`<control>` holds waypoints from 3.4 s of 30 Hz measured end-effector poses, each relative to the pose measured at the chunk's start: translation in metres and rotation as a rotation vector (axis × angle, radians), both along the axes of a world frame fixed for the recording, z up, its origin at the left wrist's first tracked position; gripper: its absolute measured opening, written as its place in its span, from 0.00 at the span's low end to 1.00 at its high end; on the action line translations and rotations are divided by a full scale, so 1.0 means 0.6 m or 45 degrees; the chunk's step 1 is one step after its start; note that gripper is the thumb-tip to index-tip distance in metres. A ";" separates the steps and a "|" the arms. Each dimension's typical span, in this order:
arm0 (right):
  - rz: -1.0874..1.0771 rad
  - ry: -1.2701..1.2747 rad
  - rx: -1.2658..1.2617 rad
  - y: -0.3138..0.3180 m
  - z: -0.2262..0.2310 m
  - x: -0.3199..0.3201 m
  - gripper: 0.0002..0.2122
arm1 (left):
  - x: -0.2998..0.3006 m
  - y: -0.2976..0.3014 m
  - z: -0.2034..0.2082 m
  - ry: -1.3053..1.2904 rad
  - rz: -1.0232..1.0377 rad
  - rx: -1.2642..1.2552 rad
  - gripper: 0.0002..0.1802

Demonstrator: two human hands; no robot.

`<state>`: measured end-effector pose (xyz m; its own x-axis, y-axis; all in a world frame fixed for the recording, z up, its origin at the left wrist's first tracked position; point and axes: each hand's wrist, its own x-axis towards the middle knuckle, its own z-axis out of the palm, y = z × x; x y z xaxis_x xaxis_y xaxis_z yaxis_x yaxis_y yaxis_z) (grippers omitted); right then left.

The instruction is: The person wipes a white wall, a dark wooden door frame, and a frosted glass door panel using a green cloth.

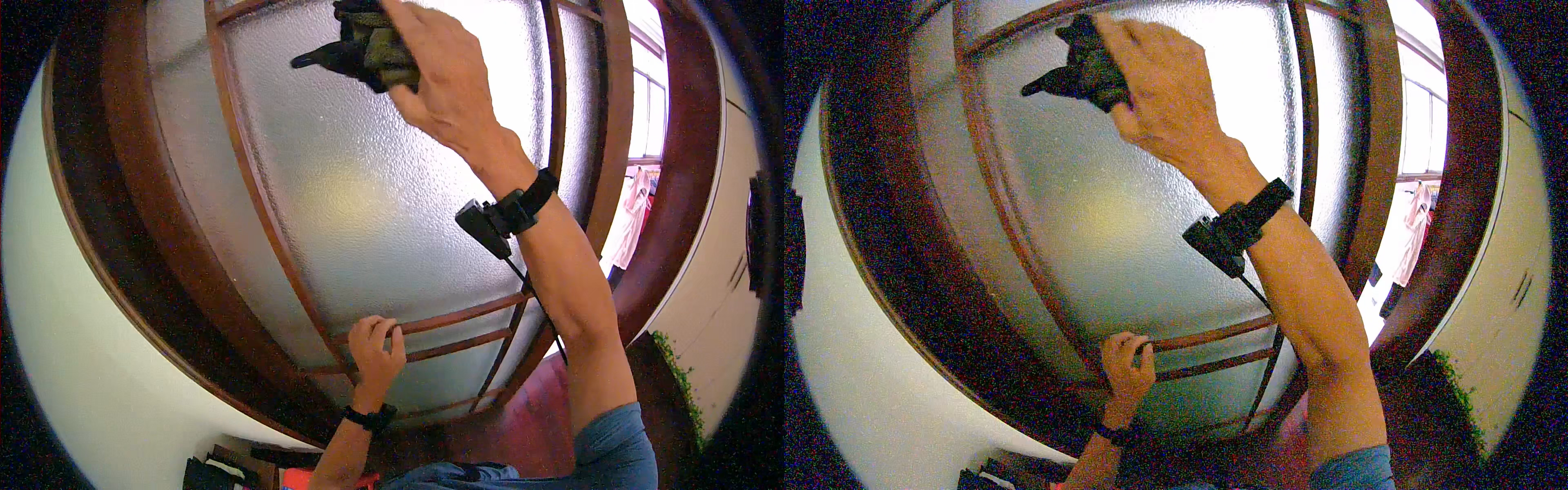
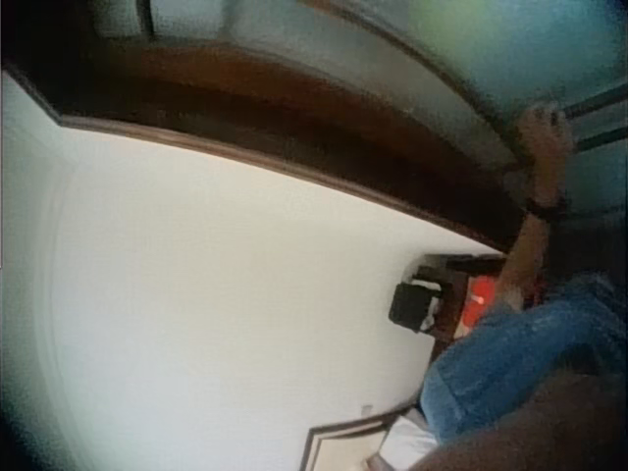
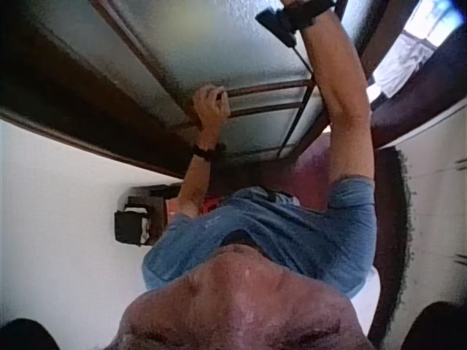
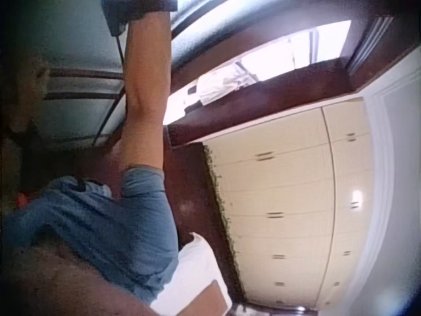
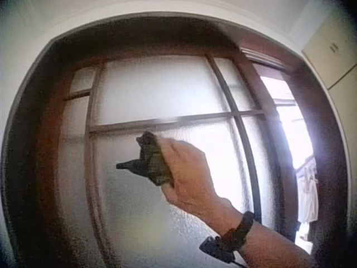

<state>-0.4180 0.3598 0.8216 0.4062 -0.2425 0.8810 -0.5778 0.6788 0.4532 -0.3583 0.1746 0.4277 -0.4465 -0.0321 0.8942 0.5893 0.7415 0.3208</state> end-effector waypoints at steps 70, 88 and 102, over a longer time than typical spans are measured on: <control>0.088 -0.349 0.371 0.043 -0.267 0.003 0.23 | 0.020 -0.009 -0.026 0.081 0.167 -0.059 0.18; 0.117 -0.569 0.712 0.079 -0.502 0.035 0.17 | 0.018 -0.001 0.004 0.220 0.143 -0.080 0.15; -0.055 -0.148 0.239 0.126 -0.122 0.019 0.27 | 0.044 0.010 -0.009 -0.007 0.193 0.000 0.14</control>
